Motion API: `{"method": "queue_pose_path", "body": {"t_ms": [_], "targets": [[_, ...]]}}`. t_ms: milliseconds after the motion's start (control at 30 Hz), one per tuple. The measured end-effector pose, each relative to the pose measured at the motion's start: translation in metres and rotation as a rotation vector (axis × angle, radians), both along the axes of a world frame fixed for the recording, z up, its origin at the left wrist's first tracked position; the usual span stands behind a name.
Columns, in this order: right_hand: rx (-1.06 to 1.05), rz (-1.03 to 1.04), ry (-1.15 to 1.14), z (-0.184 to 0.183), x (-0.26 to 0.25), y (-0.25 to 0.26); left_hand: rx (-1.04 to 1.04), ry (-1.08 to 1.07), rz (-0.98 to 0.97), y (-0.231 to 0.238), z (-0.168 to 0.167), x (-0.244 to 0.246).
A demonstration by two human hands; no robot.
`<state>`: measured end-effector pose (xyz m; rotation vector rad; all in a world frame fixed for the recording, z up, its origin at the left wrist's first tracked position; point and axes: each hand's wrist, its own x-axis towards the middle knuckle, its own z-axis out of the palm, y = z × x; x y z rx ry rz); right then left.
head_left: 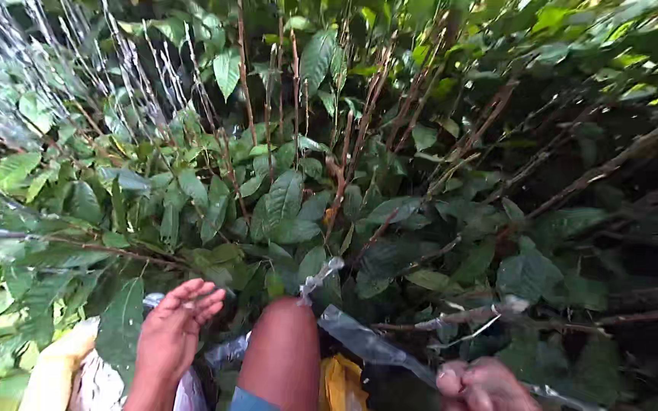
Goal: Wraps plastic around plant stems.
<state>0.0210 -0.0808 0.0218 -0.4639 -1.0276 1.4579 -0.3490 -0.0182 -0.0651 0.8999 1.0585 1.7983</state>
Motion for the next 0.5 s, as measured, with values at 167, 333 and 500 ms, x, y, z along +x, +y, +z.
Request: {"method": "queue_pose_path", "body": {"t_ms": [167,333,500], "targets": [[0.053,0.114,-0.086,0.012,-0.033,0.006,-0.046,0.131,0.243,0.036,-0.013,-0.017],[-0.004,0.226,-0.400,0.012,-0.120,0.027,-0.208,0.380,0.223,0.103,-0.019,-0.029],[-0.202,0.201,-0.541,0.009,-0.223,0.107,-0.118,0.419,0.205,0.151,-0.034,-0.030]]}}
